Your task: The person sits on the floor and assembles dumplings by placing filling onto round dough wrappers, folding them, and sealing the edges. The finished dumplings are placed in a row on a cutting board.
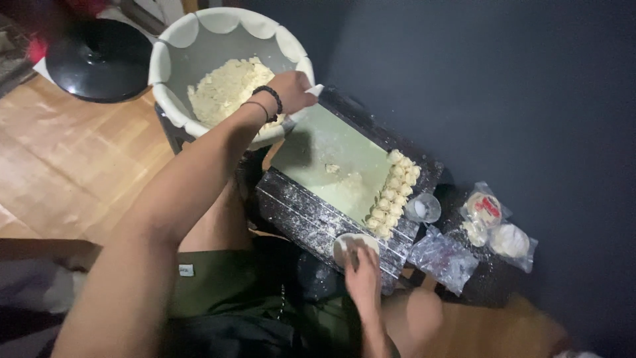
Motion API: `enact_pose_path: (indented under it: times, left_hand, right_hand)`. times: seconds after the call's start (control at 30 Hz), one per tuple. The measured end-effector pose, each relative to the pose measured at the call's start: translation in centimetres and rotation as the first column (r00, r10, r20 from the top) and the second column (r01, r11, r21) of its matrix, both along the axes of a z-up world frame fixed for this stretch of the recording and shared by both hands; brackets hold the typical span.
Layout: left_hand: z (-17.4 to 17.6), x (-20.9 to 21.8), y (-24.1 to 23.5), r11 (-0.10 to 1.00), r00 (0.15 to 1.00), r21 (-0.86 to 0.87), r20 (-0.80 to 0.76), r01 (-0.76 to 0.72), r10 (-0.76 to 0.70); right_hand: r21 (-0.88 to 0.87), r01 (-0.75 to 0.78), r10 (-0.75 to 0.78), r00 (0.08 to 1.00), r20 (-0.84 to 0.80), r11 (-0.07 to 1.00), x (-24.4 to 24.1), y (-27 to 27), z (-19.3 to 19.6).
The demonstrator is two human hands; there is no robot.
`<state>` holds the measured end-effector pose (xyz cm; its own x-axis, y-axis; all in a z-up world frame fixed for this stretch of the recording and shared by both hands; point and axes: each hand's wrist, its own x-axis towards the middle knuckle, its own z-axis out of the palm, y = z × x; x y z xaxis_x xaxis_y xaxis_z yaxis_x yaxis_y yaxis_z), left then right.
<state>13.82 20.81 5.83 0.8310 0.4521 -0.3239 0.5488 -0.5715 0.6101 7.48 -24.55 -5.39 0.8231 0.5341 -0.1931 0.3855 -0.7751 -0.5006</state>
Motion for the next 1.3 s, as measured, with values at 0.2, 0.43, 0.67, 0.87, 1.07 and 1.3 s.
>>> enact_pose_path:
  times: [0.2, 0.43, 0.67, 0.87, 1.07, 1.3]
  left_hand:
    - [3.7, -2.7, -11.5, 0.963, 0.84, -0.085, 0.513, 0.256, -0.178]
    - [1.9, -5.7, -18.6, 0.622, 0.866, -0.693, 0.497, 0.365, 0.045]
    - [-2.4, -6.9, -19.4, 0.587, 0.847, -0.769, 0.469, 0.253, 0.25]
    - [-3.9, -6.4, -19.7, 0.618, 0.827, -0.741, 0.503, 0.263, 0.252]
    - [-3.6, -6.8, -24.4, 0.145, 0.899, -0.987, 0.124, 0.069, 0.419]
    - [-5.8, -6.1, -28.0, -0.186, 0.838, -0.981, -0.055, 0.056, 0.543]
  right_hand:
    - [0.278, 0.293, -0.197, 0.925, -0.326, 0.915, 1.6, 6.3, 10.5]
    - [0.719, 0.639, 0.175, 0.702, -0.69, 0.274, 3.3, 7.0, 11.2]
    - [0.751, 0.485, -0.087, 0.86, -0.503, 0.449, 7.0, 3.9, 9.5]
    - [0.699, 0.336, -0.238, 0.942, -0.238, 0.631, 8.1, 3.1, 12.4]
    - [0.62, -0.136, -0.206, 0.87, 0.448, 0.773, 6.8, 4.1, 9.5]
    - [0.506, -0.364, 0.016, 0.823, 0.567, 0.782, 2.7, 3.2, 11.6]
